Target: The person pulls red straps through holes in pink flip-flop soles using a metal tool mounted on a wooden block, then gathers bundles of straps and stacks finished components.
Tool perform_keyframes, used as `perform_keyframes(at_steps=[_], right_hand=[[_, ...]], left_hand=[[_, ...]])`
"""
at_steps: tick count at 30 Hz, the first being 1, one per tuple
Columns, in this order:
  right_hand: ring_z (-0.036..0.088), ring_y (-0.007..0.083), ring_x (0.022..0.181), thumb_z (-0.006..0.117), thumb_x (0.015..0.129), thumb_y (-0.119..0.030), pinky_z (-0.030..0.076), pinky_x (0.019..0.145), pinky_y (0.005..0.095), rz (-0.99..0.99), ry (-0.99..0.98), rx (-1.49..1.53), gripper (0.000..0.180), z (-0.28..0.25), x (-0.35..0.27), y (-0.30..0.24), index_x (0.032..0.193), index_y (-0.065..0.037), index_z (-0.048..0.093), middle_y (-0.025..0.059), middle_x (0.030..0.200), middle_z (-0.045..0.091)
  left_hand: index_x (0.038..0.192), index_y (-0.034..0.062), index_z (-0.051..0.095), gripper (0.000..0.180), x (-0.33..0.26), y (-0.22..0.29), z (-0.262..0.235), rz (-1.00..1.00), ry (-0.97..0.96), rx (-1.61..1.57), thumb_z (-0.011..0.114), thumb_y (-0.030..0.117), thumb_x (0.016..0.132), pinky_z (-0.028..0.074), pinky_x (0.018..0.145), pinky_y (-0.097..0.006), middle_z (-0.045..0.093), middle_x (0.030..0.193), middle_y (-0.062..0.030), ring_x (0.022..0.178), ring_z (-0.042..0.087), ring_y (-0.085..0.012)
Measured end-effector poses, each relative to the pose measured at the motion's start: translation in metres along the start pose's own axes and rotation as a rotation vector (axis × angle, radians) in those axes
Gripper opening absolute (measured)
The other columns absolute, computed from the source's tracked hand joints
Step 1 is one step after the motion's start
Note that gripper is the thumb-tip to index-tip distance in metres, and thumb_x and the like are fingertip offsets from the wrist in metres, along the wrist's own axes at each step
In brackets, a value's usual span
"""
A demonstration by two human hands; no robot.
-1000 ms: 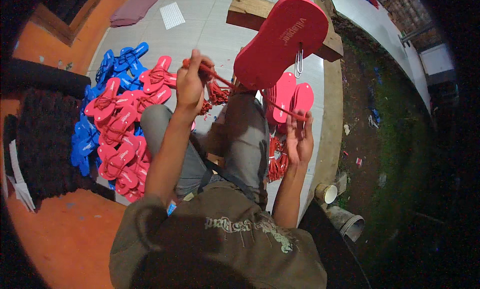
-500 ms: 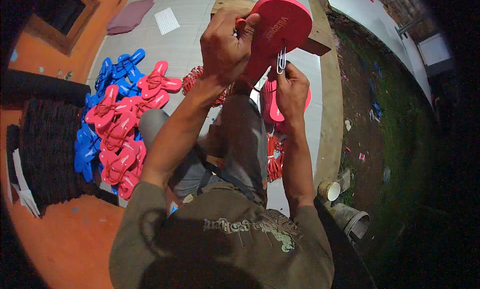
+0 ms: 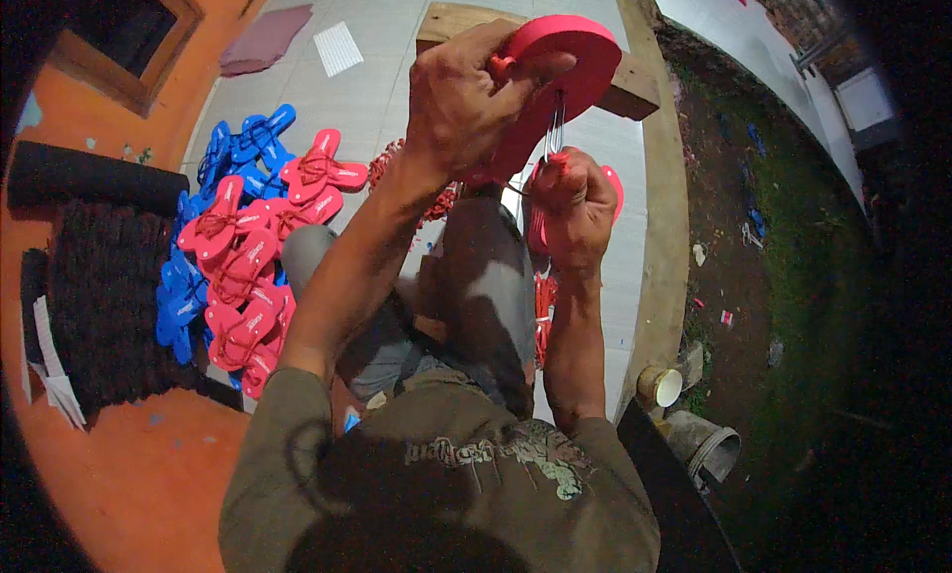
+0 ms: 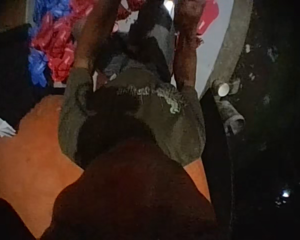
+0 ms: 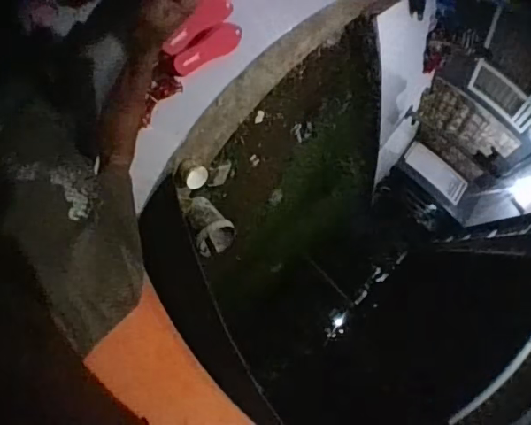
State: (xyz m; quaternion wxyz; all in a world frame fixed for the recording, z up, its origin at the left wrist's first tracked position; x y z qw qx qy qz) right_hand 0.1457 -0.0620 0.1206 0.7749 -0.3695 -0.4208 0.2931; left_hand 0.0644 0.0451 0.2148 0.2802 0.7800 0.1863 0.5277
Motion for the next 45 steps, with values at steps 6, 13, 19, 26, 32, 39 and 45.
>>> perform_keyframes(at_steps=[6,13,19,26,32,39,45], right_hand=[[0.029,0.0045,0.047,0.050,0.086,-0.028,0.021,0.041,0.0202,0.100,0.047,0.006,0.029,0.001,-0.004,0.008,0.074,-0.002,0.050,-0.0031,0.056,0.038],[0.023,0.0024,0.041,0.050,0.086,-0.030,0.016,0.039,0.0198,0.427,0.062,-0.027,0.030,0.003,0.017,-0.015,0.069,-0.006,0.049,-0.0076,0.048,0.031],[0.052,0.0123,0.078,0.052,0.084,-0.031,0.042,0.065,0.0236,-0.115,0.384,-0.548,0.030,-0.001,0.028,-0.064,0.088,-0.001,0.057,0.0050,0.087,0.056],[0.051,0.0079,0.071,0.049,0.086,-0.035,0.043,0.063,0.0219,0.110,0.217,-0.512,0.041,0.018,0.051,-0.044,0.099,0.003,0.053,0.0043,0.082,0.057],[0.056,0.0131,0.075,0.055,0.082,-0.024,0.044,0.067,0.0232,-0.167,0.432,-1.000,0.032,0.050,0.035,-0.040,0.100,0.002,0.050,0.0084,0.086,0.058],[0.055,0.0215,0.087,0.068,0.071,-0.014,0.044,0.078,0.0337,0.204,0.191,-0.461,0.035,-0.014,-0.055,-0.039,0.096,0.001,0.049,0.0120,0.095,0.054],[0.058,0.0286,0.076,0.056,0.077,-0.024,0.047,0.067,0.0395,-0.320,-0.053,-0.331,0.027,0.004,-0.003,-0.048,0.088,-0.002,0.045,0.0166,0.083,0.057]], left_hand=[[0.092,0.0026,0.057,0.023,-0.002,0.000,0.003,-0.064,-0.105,-0.171,0.061,0.010,0.070,0.044,0.070,-0.026,0.057,0.082,-0.0092,0.076,0.057,-0.0178],[0.084,0.0031,0.059,0.029,-0.006,-0.020,0.011,-0.199,-0.017,-0.234,0.062,0.031,0.077,0.040,0.048,-0.024,0.057,0.061,-0.0027,0.053,0.048,-0.0061],[0.092,0.0007,0.058,0.035,-0.022,-0.016,0.011,-0.300,-0.077,-0.705,0.053,0.034,0.083,0.042,0.057,-0.020,0.059,0.075,-0.0013,0.064,0.051,-0.0059],[0.100,0.0014,0.055,0.030,-0.016,-0.016,0.008,-0.245,-0.142,-0.479,0.052,0.027,0.085,0.044,0.063,-0.021,0.060,0.083,-0.0031,0.072,0.054,-0.0085],[0.099,0.0031,0.055,0.029,-0.061,0.014,-0.010,0.124,-0.345,-0.133,0.050,0.027,0.083,0.041,0.076,-0.028,0.053,0.096,-0.0116,0.082,0.052,-0.0191],[0.090,-0.0005,0.056,0.025,-0.102,0.001,-0.004,-0.186,-0.364,-0.423,0.060,0.017,0.072,0.042,0.070,-0.033,0.053,0.086,-0.0149,0.078,0.053,-0.0277],[0.096,0.0002,0.060,0.029,-0.070,0.010,-0.011,0.102,-0.319,-0.268,0.062,0.009,0.068,0.045,0.065,-0.032,0.056,0.081,-0.0097,0.074,0.055,-0.0233]])
Point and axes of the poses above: each hand's wrist, its own x-axis towards the middle knuckle, its own z-axis out of the palm, y = z × x, the point moved 5 cm from there along x, towards the middle knuckle
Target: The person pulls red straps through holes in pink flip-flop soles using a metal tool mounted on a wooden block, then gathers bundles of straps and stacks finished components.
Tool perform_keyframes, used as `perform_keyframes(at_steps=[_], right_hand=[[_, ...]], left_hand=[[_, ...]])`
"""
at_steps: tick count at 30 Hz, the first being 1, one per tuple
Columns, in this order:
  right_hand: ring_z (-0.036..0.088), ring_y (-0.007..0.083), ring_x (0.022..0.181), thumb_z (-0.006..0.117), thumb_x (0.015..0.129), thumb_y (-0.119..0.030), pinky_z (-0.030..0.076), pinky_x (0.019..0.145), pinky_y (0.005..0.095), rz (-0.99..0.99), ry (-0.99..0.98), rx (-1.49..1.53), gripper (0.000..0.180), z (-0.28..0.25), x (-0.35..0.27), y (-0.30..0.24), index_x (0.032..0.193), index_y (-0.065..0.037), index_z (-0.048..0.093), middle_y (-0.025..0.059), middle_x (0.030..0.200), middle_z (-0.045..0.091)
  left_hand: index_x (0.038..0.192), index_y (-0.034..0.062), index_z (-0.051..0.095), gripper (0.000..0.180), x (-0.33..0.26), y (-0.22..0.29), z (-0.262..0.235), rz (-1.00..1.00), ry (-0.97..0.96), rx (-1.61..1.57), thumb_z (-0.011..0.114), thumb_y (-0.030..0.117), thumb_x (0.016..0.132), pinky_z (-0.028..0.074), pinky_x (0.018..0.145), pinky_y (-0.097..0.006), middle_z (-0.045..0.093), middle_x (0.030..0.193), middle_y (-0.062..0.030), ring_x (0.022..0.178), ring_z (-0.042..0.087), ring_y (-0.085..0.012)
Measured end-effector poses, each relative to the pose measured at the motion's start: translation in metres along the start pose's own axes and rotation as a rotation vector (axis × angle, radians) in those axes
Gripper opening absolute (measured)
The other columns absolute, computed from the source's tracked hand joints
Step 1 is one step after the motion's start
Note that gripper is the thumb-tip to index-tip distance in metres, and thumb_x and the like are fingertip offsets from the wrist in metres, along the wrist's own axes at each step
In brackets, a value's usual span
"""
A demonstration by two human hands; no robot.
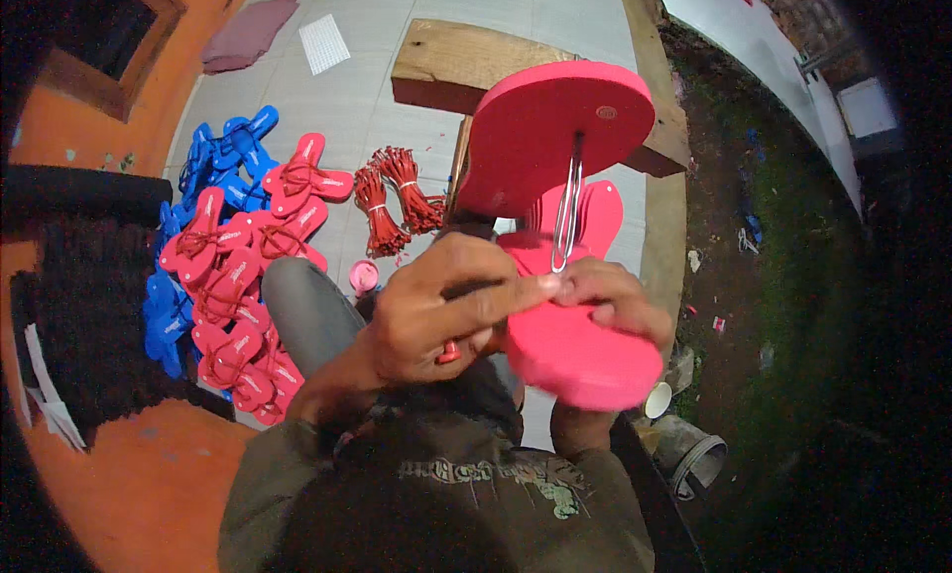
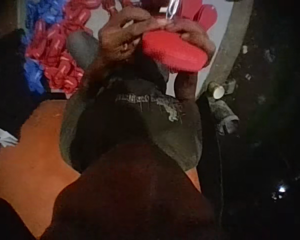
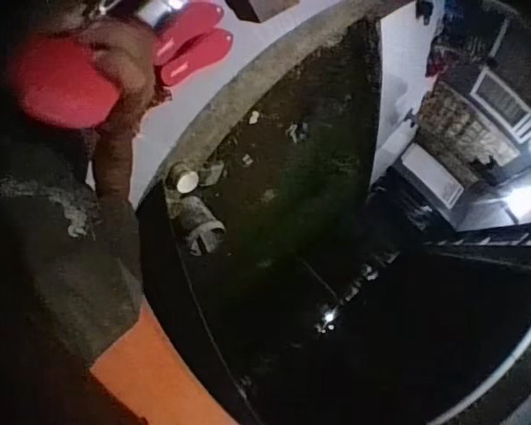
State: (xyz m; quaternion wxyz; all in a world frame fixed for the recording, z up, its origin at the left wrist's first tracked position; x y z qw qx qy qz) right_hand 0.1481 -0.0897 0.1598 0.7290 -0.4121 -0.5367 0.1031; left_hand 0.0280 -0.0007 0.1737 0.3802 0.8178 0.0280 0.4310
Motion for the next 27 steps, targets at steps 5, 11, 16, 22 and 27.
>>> perform_keyframes(at_steps=[5,11,16,22,27], right_hand=[[0.058,0.0314,0.075,0.056,0.069,-0.006,0.047,0.065,0.0426,-0.133,-0.106,-0.051,0.017,-0.001,0.016,0.001,0.080,-0.003,0.043,0.0176,0.083,0.058],[0.058,0.0326,0.076,0.056,0.068,-0.004,0.046,0.070,0.0471,-0.094,-0.007,0.033,0.021,-0.006,0.012,0.004,0.085,-0.005,0.043,0.0188,0.085,0.058],[0.059,0.0343,0.080,0.054,0.070,-0.006,0.041,0.079,0.0512,-0.027,-0.161,0.001,0.017,-0.009,0.017,0.001,0.084,-0.007,0.044,0.0193,0.086,0.058],[0.059,0.0345,0.080,0.053,0.071,-0.010,0.040,0.082,0.0518,0.082,-0.189,-0.014,0.014,-0.009,0.016,-0.002,0.082,-0.008,0.046,0.0195,0.086,0.059],[0.060,0.0346,0.078,0.052,0.071,-0.010,0.039,0.082,0.0525,0.103,-0.246,-0.028,0.012,-0.010,0.022,-0.001,0.081,-0.006,0.047,0.0200,0.087,0.059]], left_hand=[[0.087,0.0038,0.062,0.021,0.005,-0.005,-0.004,0.075,0.141,0.046,0.064,0.012,0.068,0.046,0.059,-0.030,0.058,0.081,-0.0071,0.069,0.056,-0.0208],[0.087,0.0067,0.061,0.028,0.013,-0.005,-0.001,-0.008,0.019,0.080,0.070,0.013,0.060,0.048,0.058,-0.030,0.059,0.083,-0.0041,0.071,0.058,-0.0206],[0.089,0.0072,0.061,0.032,0.006,-0.013,0.000,0.015,0.025,-0.050,0.070,0.014,0.060,0.049,0.060,-0.029,0.058,0.087,-0.0044,0.072,0.057,-0.0196],[0.090,0.0064,0.061,0.033,0.001,-0.014,0.001,-0.009,-0.003,-0.097,0.070,0.017,0.061,0.049,0.056,-0.029,0.057,0.091,-0.0051,0.072,0.057,-0.0195],[0.090,0.0057,0.061,0.033,0.005,-0.013,0.000,0.001,0.022,-0.089,0.070,0.018,0.061,0.049,0.054,-0.028,0.057,0.090,-0.0053,0.071,0.057,-0.0202]])
Point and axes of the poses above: each hand's wrist, its own x-axis towards the middle knuckle, its own z-axis out of the palm, y = z × x, the point moved 5 cm from there along x, towards the middle knuckle
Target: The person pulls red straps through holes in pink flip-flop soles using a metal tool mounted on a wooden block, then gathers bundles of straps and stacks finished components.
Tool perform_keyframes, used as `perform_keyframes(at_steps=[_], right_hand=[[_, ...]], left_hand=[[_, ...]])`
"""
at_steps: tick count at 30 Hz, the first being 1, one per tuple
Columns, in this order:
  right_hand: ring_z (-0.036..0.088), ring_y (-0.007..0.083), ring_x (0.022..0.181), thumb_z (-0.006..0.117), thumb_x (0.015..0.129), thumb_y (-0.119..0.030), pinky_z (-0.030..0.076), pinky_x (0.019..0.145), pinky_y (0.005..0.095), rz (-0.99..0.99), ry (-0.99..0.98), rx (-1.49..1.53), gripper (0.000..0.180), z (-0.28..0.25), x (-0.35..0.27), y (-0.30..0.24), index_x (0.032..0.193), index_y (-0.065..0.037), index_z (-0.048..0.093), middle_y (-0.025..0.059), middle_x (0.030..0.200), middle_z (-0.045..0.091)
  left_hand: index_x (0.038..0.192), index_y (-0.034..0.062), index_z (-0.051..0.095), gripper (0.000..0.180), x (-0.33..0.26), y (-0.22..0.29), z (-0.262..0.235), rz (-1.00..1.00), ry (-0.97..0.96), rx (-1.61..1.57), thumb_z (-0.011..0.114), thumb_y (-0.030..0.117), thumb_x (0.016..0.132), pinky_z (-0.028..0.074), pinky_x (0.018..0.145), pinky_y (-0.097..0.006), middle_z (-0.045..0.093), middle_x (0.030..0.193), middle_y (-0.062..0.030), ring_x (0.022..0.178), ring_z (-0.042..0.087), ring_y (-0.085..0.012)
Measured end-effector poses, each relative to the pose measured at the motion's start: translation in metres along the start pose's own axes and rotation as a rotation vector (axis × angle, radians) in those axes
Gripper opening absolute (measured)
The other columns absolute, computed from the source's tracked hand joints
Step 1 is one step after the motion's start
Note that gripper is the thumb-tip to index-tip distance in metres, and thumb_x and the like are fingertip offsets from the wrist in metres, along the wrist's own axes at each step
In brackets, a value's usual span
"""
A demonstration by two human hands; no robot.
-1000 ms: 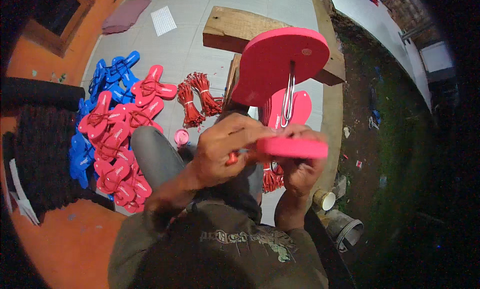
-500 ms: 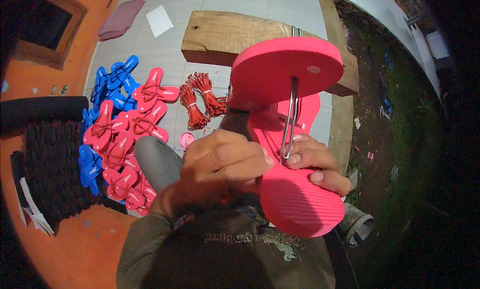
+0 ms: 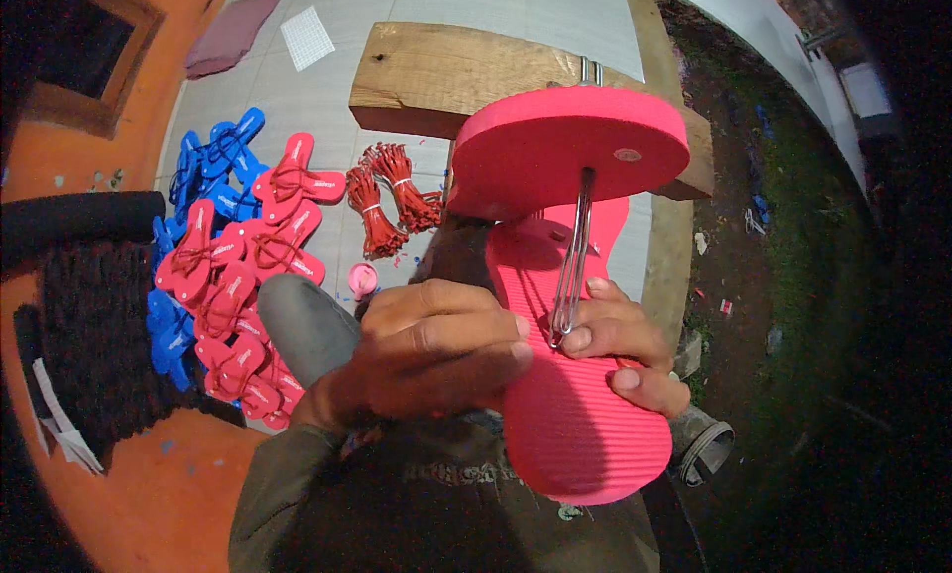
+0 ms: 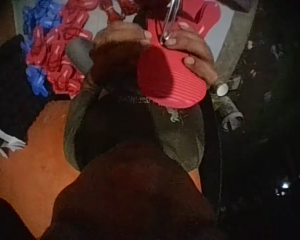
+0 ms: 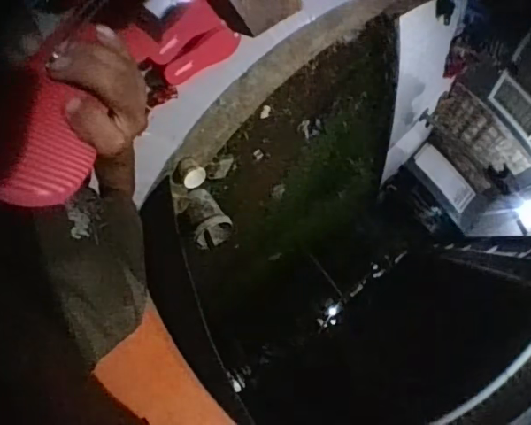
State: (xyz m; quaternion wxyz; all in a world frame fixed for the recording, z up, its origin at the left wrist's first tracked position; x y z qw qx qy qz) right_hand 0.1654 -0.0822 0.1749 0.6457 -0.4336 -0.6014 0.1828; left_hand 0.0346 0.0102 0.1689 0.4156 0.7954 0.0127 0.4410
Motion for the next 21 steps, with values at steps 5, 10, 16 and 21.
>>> perform_keyframes(at_steps=[5,10,16,21], right_hand=[[0.060,0.0324,0.077,0.050,0.075,-0.012,0.039,0.085,0.0476,-0.169,0.154,0.044,0.009,0.005,-0.002,0.001,0.077,-0.003,0.051,0.0182,0.086,0.059],[0.057,0.0248,0.083,0.057,0.076,-0.013,0.041,0.081,0.0381,0.228,0.333,-0.129,0.023,-0.004,0.011,0.010,0.094,-0.001,0.049,0.0139,0.093,0.057],[0.055,0.0130,0.082,0.068,0.071,-0.006,0.044,0.073,0.0255,0.103,0.625,-0.316,0.034,-0.006,0.035,0.034,0.100,-0.001,0.051,0.0057,0.092,0.058],[0.057,0.0129,0.080,0.069,0.069,-0.006,0.045,0.071,0.0254,0.037,0.682,-0.156,0.033,0.000,0.027,0.037,0.096,-0.003,0.052,0.0053,0.089,0.059]], left_hand=[[0.093,0.0055,0.059,0.037,-0.001,-0.003,0.001,0.030,0.010,0.000,0.070,0.017,0.059,0.048,0.057,-0.029,0.057,0.089,-0.0047,0.070,0.057,-0.0204],[0.087,0.0072,0.057,0.021,0.041,-0.020,0.007,-0.125,0.132,0.264,0.064,0.014,0.068,0.047,0.056,-0.033,0.057,0.080,-0.0091,0.067,0.058,-0.0239],[0.077,0.0020,0.056,0.019,0.042,-0.028,-0.021,-0.386,0.191,0.078,0.062,0.020,0.077,0.044,0.046,-0.028,0.058,0.063,-0.0082,0.048,0.054,-0.0191],[0.077,-0.0005,0.056,0.013,-0.015,-0.027,-0.038,-0.504,0.413,-0.278,0.061,0.011,0.078,0.046,0.056,-0.024,0.060,0.071,-0.0060,0.060,0.056,-0.0132]])
Point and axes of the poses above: each hand's wrist, its own x-axis towards the middle knuckle, its own z-axis out of the palm, y = z × x, the point moved 5 cm from there along x, towards the middle knuckle
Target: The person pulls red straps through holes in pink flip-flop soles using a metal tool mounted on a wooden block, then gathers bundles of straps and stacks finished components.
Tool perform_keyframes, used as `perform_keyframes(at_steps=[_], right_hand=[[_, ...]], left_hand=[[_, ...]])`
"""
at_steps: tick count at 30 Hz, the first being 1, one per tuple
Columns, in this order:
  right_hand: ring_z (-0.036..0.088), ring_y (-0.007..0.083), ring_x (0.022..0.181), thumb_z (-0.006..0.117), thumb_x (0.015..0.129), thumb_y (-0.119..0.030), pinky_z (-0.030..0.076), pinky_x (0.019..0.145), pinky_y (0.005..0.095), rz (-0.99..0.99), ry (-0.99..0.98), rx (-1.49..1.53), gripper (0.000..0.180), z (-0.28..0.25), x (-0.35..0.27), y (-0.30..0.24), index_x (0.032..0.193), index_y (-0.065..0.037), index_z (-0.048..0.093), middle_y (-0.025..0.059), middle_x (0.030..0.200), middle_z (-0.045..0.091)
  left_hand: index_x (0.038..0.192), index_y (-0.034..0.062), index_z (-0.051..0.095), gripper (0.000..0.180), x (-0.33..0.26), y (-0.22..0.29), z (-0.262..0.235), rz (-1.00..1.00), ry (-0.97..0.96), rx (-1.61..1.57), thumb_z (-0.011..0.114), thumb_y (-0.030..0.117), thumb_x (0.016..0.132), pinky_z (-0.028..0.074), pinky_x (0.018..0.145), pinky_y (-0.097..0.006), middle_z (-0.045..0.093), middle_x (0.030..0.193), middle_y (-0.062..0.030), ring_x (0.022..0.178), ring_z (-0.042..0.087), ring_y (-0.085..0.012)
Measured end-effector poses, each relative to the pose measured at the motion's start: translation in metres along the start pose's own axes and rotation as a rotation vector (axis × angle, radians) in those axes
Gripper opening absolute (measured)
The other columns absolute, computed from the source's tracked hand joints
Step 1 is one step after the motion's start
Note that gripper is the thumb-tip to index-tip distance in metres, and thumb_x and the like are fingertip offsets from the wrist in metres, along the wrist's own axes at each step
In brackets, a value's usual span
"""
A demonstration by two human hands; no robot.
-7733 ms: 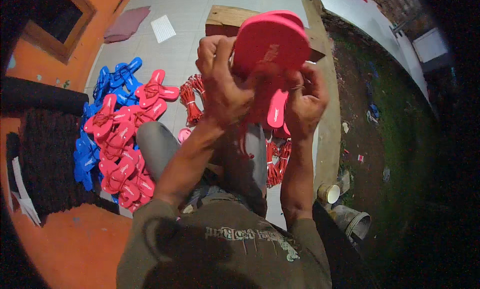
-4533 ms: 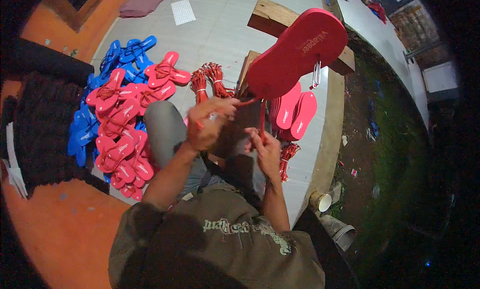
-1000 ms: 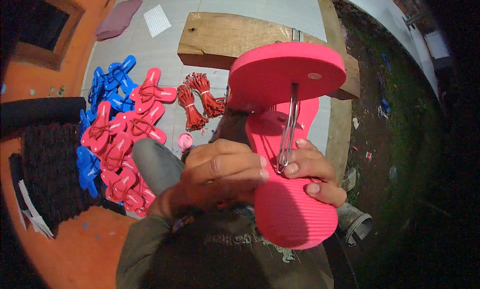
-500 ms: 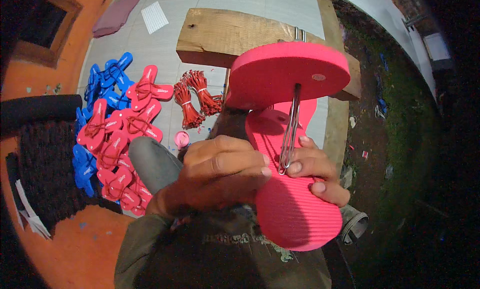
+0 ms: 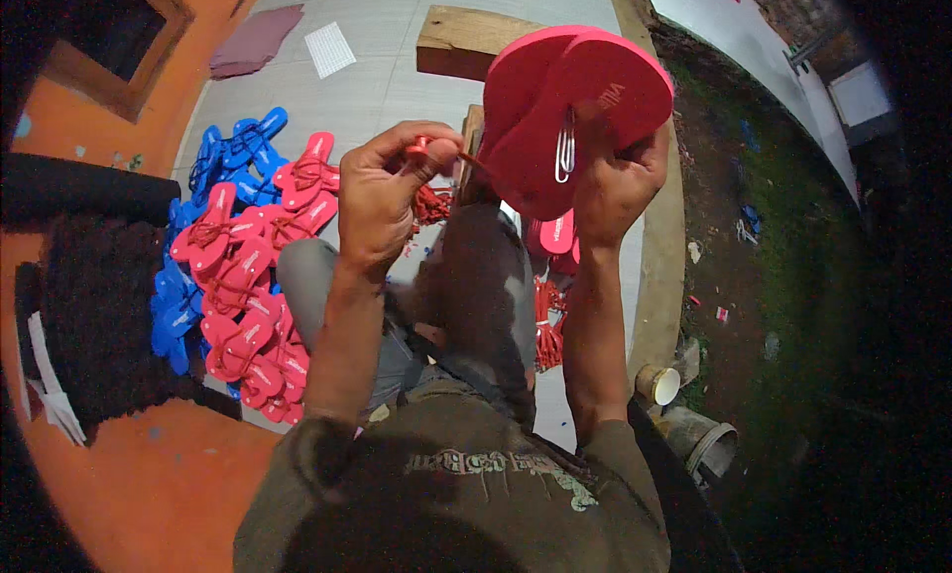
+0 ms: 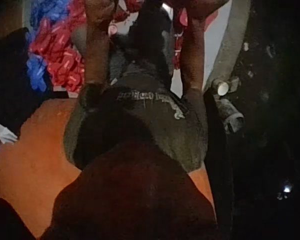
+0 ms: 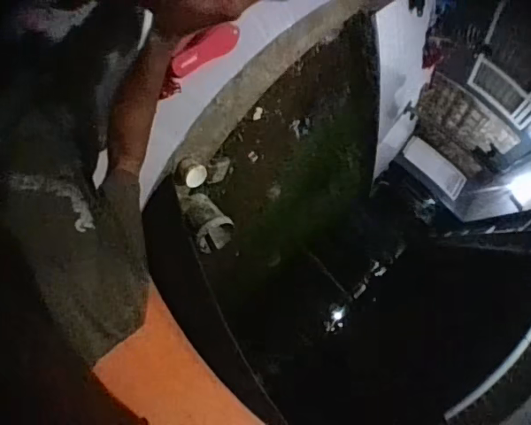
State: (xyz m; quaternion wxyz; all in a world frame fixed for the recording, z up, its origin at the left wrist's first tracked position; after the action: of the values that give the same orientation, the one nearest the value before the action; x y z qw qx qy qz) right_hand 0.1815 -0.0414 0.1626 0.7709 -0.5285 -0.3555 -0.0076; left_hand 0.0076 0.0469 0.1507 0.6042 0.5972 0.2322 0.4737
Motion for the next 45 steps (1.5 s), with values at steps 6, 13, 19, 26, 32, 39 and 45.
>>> perform_keyframes(at_steps=[6,13,19,26,32,39,45], right_hand=[[0.057,0.0135,0.080,0.070,0.066,-0.004,0.046,0.071,0.0260,0.067,0.039,0.104,0.032,0.000,-0.003,-0.006,0.093,-0.003,0.053,0.0052,0.087,0.060],[0.058,0.0136,0.080,0.069,0.065,0.001,0.047,0.071,0.0251,0.105,-0.078,0.146,0.034,-0.007,0.006,0.004,0.096,-0.001,0.054,0.0063,0.089,0.060],[0.059,0.0143,0.082,0.069,0.064,0.002,0.047,0.073,0.0265,0.162,-0.093,0.175,0.036,-0.007,0.008,0.004,0.097,0.000,0.054,0.0063,0.089,0.061],[0.058,0.0127,0.079,0.067,0.067,0.001,0.047,0.071,0.0250,0.159,-0.196,0.127,0.033,-0.008,0.014,0.001,0.098,-0.001,0.056,0.0064,0.089,0.062],[0.058,0.0131,0.079,0.066,0.068,-0.004,0.046,0.071,0.0260,0.146,-0.288,0.069,0.032,-0.007,0.020,-0.002,0.098,-0.001,0.057,0.0061,0.088,0.062],[0.056,0.0143,0.084,0.064,0.074,-0.007,0.044,0.077,0.0276,0.172,-0.231,0.099,0.027,-0.017,-0.012,-0.010,0.099,0.001,0.056,0.0071,0.094,0.060],[0.059,0.0144,0.079,0.056,0.071,-0.002,0.047,0.070,0.0271,0.213,-0.405,0.018,0.026,-0.009,0.004,-0.015,0.096,0.000,0.058,0.0074,0.090,0.062]], left_hand=[[0.085,0.0002,0.058,0.010,-0.003,-0.002,0.021,0.025,-0.027,-0.262,0.059,0.008,0.079,0.046,0.064,-0.023,0.060,0.077,-0.0065,0.069,0.055,-0.0118],[0.069,-0.0003,0.052,0.019,0.007,0.013,0.065,0.517,-0.456,0.374,0.055,0.015,0.079,0.033,0.050,-0.031,0.040,0.060,-0.0086,0.055,0.040,-0.0223],[0.066,0.0024,0.050,0.028,0.007,0.002,0.068,0.581,-0.707,0.361,0.051,0.025,0.082,0.031,0.052,-0.032,0.038,0.061,-0.0083,0.056,0.039,-0.0231],[0.061,0.0026,0.048,0.039,0.006,-0.029,0.068,0.048,-0.637,0.097,0.047,0.033,0.086,0.031,0.047,-0.028,0.045,0.055,-0.0019,0.052,0.042,-0.0116],[0.064,0.0053,0.050,0.040,0.010,-0.027,0.071,-0.409,-0.718,-0.252,0.043,0.036,0.088,0.032,0.055,-0.021,0.046,0.061,0.0029,0.056,0.040,-0.0062],[0.088,0.0010,0.050,0.037,0.016,0.017,0.058,0.358,-0.029,0.368,0.042,0.037,0.087,0.043,0.065,-0.033,0.057,0.075,-0.0152,0.072,0.057,-0.0269],[0.097,0.0016,0.053,0.043,0.031,0.013,0.074,0.127,-0.155,0.407,0.041,0.041,0.086,0.043,0.063,-0.036,0.057,0.073,-0.0174,0.067,0.056,-0.0324]])
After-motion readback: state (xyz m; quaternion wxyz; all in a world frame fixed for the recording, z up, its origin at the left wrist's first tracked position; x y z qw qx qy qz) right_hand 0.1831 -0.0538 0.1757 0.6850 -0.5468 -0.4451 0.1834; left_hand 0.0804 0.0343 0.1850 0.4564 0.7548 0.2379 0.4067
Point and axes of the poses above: each hand's wrist, its own x-axis towards the middle knuckle, its own z-axis out of the palm, y = z × x, the point moved 5 cm from there along x, towards the middle knuckle
